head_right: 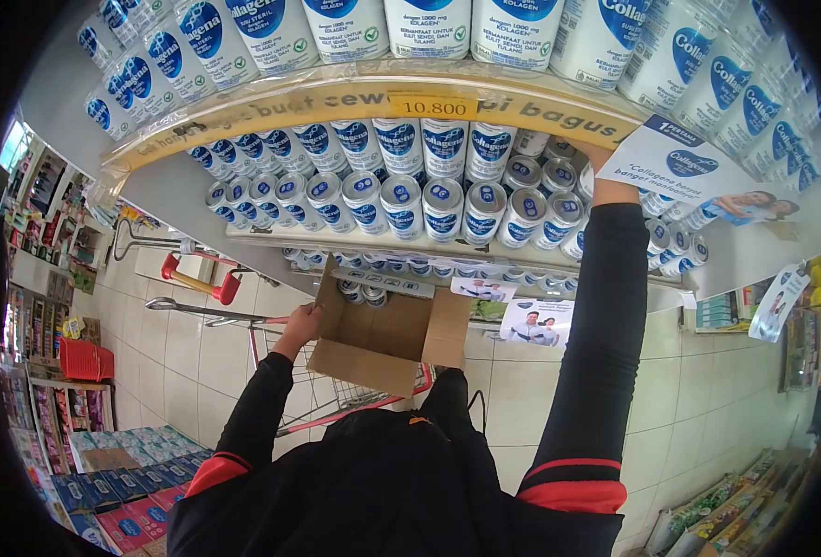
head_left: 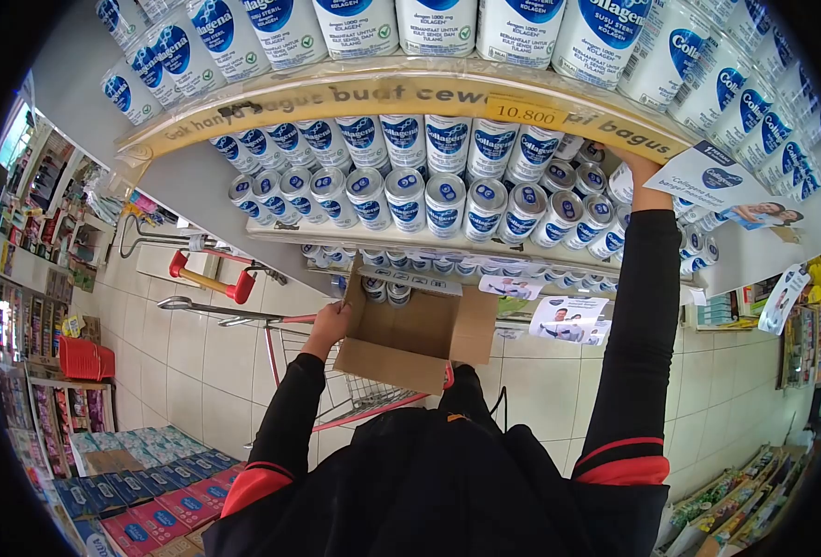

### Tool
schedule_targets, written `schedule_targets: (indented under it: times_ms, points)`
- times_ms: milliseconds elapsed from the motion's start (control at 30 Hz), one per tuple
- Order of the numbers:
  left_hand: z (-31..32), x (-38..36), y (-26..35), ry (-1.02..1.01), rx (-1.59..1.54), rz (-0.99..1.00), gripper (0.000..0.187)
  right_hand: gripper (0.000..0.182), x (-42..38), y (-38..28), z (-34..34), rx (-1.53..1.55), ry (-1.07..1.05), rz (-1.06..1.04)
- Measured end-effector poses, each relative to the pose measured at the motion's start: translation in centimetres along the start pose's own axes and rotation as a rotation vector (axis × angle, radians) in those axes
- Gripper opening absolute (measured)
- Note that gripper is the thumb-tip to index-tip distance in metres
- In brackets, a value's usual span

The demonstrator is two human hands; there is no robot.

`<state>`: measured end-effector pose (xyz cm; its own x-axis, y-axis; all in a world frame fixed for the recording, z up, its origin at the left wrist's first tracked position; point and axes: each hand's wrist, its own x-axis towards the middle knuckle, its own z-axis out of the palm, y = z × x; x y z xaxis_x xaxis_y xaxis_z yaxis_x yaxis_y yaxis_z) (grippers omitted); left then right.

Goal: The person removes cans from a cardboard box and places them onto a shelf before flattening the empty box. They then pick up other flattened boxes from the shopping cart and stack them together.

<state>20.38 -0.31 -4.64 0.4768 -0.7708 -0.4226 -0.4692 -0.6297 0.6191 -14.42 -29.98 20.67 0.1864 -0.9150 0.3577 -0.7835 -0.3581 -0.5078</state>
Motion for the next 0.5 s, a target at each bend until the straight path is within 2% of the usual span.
schedule_targets:
  times_ms: [167,233,267,333,367,433,467,500]
  points:
    - [0.3,0.3,-0.4,0.003,0.002,-0.016,0.035,0.041,2.5,2.2,0.8,0.028,-0.044,0.054]
    - [0.3,0.5,-0.6,-0.008,0.000,-0.024,0.035,0.049,4.4,6.6,3.6,0.006,-0.004,-0.153]
    - [0.3,0.5,-0.6,-0.010,-0.011,-0.022,0.035,0.049,4.3,6.5,4.1,0.007,-0.004,-0.152]
    - [0.4,0.6,-0.8,-0.013,-0.021,-0.018,0.035,0.054,4.1,5.7,4.9,-0.506,0.273,-0.258]
    - [0.5,0.7,-0.9,-0.007,-0.019,-0.012,0.035,0.054,4.2,5.4,4.7,-0.506,0.275,-0.259]
    - [0.4,0.6,-0.8,0.001,-0.019,-0.010,0.035,0.052,4.4,4.7,4.2,-0.268,-0.063,-0.091]
    - [0.4,0.5,-0.8,-0.003,-0.014,-0.010,0.035,0.052,4.4,4.7,4.2,-0.267,-0.065,-0.093]
    - [0.3,0.3,-0.5,-0.008,-0.009,-0.010,0.035,0.048,4.3,4.7,4.1,-0.079,-0.073,-0.055]
